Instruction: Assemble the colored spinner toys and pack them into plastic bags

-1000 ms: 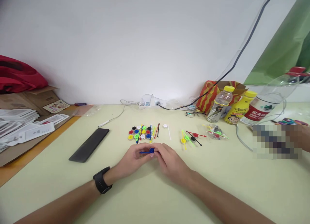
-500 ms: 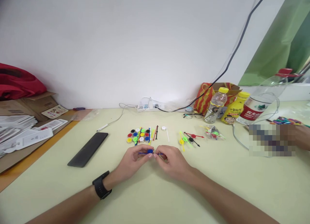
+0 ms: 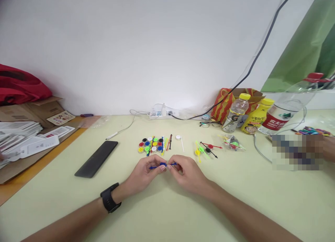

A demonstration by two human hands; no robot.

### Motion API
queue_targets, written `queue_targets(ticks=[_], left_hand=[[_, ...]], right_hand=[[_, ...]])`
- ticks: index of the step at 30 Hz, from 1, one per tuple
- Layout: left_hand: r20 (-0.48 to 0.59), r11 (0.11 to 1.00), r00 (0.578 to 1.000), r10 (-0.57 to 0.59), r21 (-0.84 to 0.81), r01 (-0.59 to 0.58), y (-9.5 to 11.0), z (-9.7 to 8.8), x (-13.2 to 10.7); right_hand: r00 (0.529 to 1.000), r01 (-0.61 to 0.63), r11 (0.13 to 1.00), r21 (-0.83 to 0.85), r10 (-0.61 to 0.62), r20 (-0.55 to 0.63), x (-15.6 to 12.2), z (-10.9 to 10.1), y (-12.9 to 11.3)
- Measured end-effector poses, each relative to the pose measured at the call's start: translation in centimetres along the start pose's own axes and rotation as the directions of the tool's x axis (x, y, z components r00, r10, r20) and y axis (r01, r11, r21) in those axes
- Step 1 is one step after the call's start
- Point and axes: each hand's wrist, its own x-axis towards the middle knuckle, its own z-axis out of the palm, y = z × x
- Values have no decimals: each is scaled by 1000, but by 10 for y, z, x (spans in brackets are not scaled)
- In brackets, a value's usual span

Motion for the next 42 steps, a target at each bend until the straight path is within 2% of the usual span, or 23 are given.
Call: queue_targets(ticks=[7,11,13,19,22,25,27,32,37,42], left_hand=[[98,949,992,-85,-294,110,-1,-10,4],[38,928,990,-134,-346,139,-7,-13,7],[15,920,988,-152,-364,147,-9,-13,8],[41,914,988,-151,-374,156,-9,-12,9],[56,914,988,-141,-375,152,-8,-11,8],[48,916,988,-146,-372,154,-7,-11,8],[43,918,988,-149,-365,155,-7,-12,8],[55,922,989,-138,-359,149,-6,-11,8],[44,914,987,-154,-373,159,-7,-10,8],[70,844,974,-217,-488,223,-8,-12,8]], right_hand=[[1000,-11,994,108,14,-22,6,-5,1],[987,-20,981,191,49,-151,5,-8,0],[985,-2,978,206,38,-171,4,-8,-2],[994,47,973,226,-23,-111,-1,-3,-1],[995,13,975,224,9,-98,-1,-2,0],[992,-111,962,248,93,87,1,-8,-1],[983,-136,955,265,95,160,3,-11,-3],[998,-61,952,300,55,28,5,-10,-7],[999,-53,937,346,52,12,5,-7,-7],[994,-40,937,348,73,-82,4,-10,-8]])
